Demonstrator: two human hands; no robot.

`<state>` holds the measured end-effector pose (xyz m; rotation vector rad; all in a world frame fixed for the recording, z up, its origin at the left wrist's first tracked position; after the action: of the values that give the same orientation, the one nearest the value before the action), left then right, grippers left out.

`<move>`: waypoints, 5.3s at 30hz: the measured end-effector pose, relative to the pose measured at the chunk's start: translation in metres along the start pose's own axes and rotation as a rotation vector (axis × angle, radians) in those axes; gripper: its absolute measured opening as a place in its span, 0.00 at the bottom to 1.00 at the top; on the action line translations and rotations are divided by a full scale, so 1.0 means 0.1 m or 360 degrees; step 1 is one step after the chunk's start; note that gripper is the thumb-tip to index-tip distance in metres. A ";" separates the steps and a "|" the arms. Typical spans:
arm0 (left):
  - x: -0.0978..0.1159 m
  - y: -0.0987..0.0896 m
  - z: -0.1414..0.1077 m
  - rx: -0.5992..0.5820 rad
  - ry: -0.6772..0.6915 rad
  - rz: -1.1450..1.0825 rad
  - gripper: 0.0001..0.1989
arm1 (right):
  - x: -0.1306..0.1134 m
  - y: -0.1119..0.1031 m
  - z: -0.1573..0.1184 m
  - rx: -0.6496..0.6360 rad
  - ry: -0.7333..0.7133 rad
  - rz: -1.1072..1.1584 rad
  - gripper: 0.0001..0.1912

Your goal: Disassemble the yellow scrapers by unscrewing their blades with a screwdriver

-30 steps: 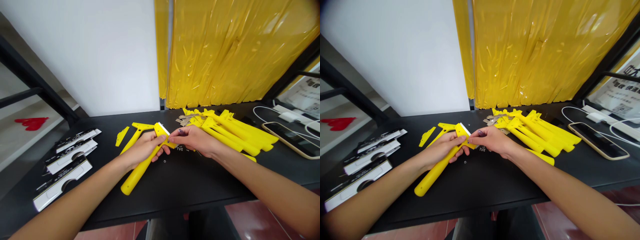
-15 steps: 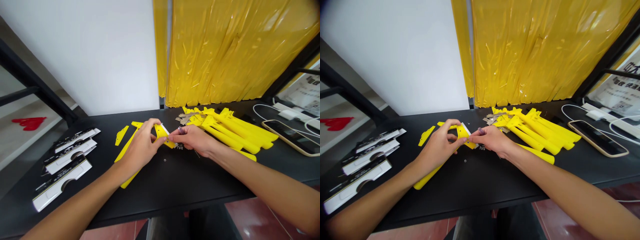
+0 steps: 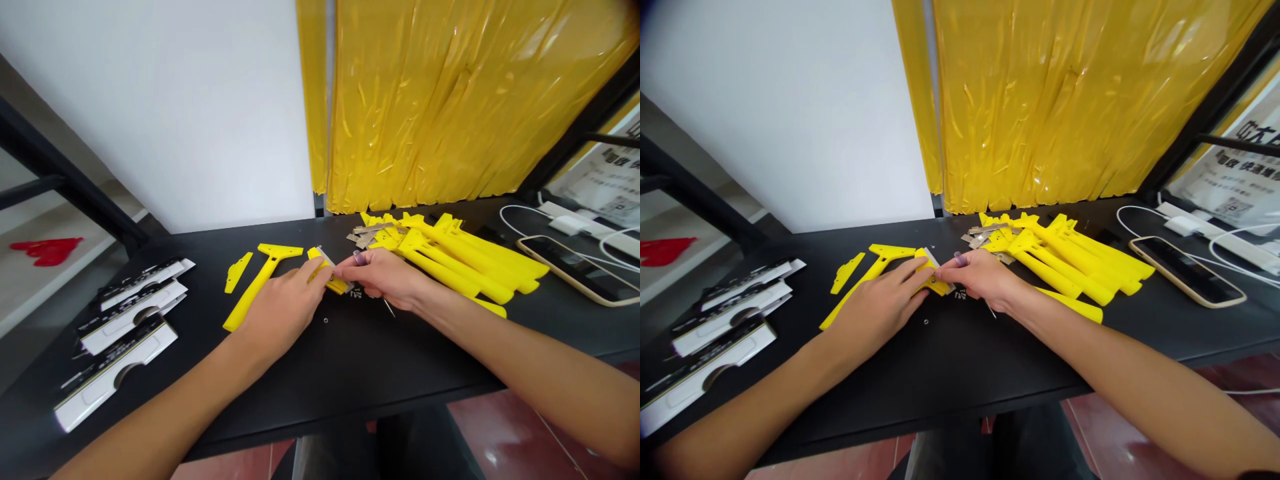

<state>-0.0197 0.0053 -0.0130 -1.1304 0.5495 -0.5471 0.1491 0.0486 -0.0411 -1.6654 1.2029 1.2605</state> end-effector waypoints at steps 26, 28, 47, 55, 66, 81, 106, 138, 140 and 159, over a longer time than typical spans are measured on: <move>-0.22 -0.09 0.15 -0.0105 -0.0671 -0.2493 0.11 | -0.46 -0.09 -0.28 0.0339 -0.1220 -0.0708 0.08; -0.22 -0.05 0.16 -0.0197 -0.0696 -0.2604 0.11 | -0.43 -0.10 -0.25 0.0303 -0.1088 -0.0766 0.09; -0.20 0.04 0.15 -0.0340 -0.0731 -0.2635 0.15 | -0.33 -0.16 -0.12 0.0096 -0.0740 -0.0603 0.10; -0.26 0.11 0.14 -0.0284 -0.0894 -0.2612 0.09 | -0.32 -0.14 -0.12 0.0182 -0.0782 -0.0684 0.11; -0.54 -0.01 0.14 0.0120 -0.0974 -0.2109 0.14 | -0.25 -0.02 -0.17 -0.0035 -0.0980 -0.1541 0.05; -0.52 0.11 0.13 -0.0050 -0.1007 -0.2469 0.11 | -0.31 -0.03 -0.19 0.0450 -0.1067 -0.1306 0.08; -0.37 -0.02 0.14 -0.0128 -0.0734 -0.2496 0.12 | -0.37 -0.11 -0.16 0.0059 -0.0824 -0.0777 0.11; -0.05 -0.32 -0.06 0.0980 0.0521 0.0094 0.11 | -0.32 -0.03 -0.27 -0.0107 -0.0184 0.0085 0.18; -0.03 -0.33 -0.06 0.0997 0.0512 0.0145 0.12 | -0.28 0.02 -0.26 -0.0259 -0.0158 0.0107 0.17; -0.25 0.00 0.06 -0.0375 -0.0720 -0.1977 0.15 | -0.27 0.07 -0.22 0.0002 -0.0547 -0.0383 0.11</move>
<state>-0.0339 0.0257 -0.0074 -1.7059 -0.5824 -1.2479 0.1467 0.0325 -0.0094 -1.4666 0.7732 1.3243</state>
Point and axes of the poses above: each hand's wrist, its own z-axis towards the middle knuckle, its own y-axis out of the palm, x = y × z, the point moved 4 cm from there along z, towards the middle knuckle, and after that the axes turned 1 degree about y, right-handed, at the moved point
